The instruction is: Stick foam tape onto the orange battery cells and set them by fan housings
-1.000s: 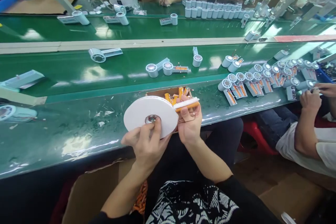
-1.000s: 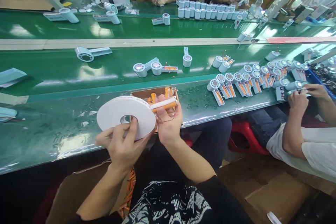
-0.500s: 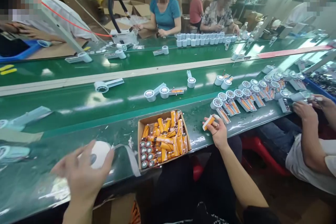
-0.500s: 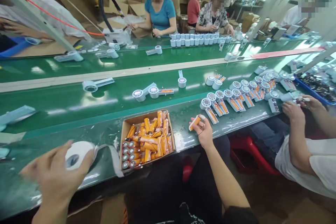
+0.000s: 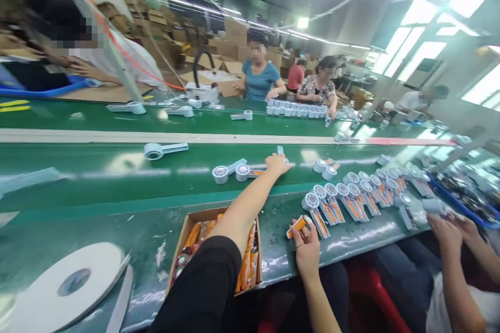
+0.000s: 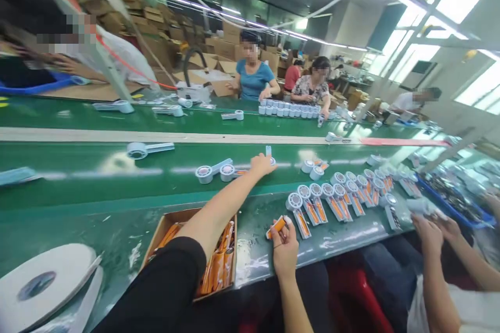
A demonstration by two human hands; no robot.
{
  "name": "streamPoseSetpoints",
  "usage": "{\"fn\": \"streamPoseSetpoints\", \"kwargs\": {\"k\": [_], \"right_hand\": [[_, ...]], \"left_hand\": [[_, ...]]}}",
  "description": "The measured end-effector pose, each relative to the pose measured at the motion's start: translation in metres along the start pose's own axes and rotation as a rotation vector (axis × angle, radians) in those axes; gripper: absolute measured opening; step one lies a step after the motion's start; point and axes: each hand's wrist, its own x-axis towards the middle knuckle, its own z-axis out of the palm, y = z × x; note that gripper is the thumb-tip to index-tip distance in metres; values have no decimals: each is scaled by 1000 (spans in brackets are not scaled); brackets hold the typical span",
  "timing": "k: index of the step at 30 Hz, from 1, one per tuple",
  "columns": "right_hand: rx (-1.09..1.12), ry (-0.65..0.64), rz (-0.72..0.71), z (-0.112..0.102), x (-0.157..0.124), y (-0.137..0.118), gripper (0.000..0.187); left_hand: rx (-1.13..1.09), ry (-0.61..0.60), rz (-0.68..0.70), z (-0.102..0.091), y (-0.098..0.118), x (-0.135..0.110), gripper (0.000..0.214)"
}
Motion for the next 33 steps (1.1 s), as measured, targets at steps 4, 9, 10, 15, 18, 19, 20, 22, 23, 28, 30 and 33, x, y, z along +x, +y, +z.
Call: {"fn": "streamPoseSetpoints", "kwargs": {"k": [4, 9, 10, 15, 18, 19, 20, 22, 23, 28, 30, 33], "right_hand": [[-54, -16, -15, -3, 6, 2, 67], [-91, -45, 7, -6, 7, 2, 71], [-109, -38, 4, -7, 7, 2, 71], [-141, -49, -57, -5, 10, 0, 69], [-143, -101, -91, -4, 10, -1, 69], [-148, -107, -104, -3, 10, -1, 69], [-150, -98, -119, -2, 10, -2, 68], [-141, -55, -146, 2, 11, -8, 66], [-132, -35, -160, 6, 10, -14, 64], [-52, -175, -257, 57, 3, -69, 58], [-49, -322, -309, 100, 5, -87, 51], [-209, -606, -401, 178, 20, -95, 40]], "left_hand": [[-27, -23, 96, -6, -27, -3, 59], [47, 11, 176, -23, -144, -48, 65], [66, 17, 173, -28, -175, -64, 68], [141, -24, 108, -35, -303, -148, 53], [137, -75, 91, -12, -330, -172, 41], [129, -80, 85, -3, -331, -173, 40], [119, -80, 74, 5, -331, -171, 39], [97, -81, 39, 15, -325, -160, 36], [85, -86, 20, 17, -322, -152, 33], [7, -131, 22, 6, -322, -125, 17], [-28, -121, 38, 3, -330, -124, 16], [-73, -30, 6, 4, -339, -131, 26]]}}
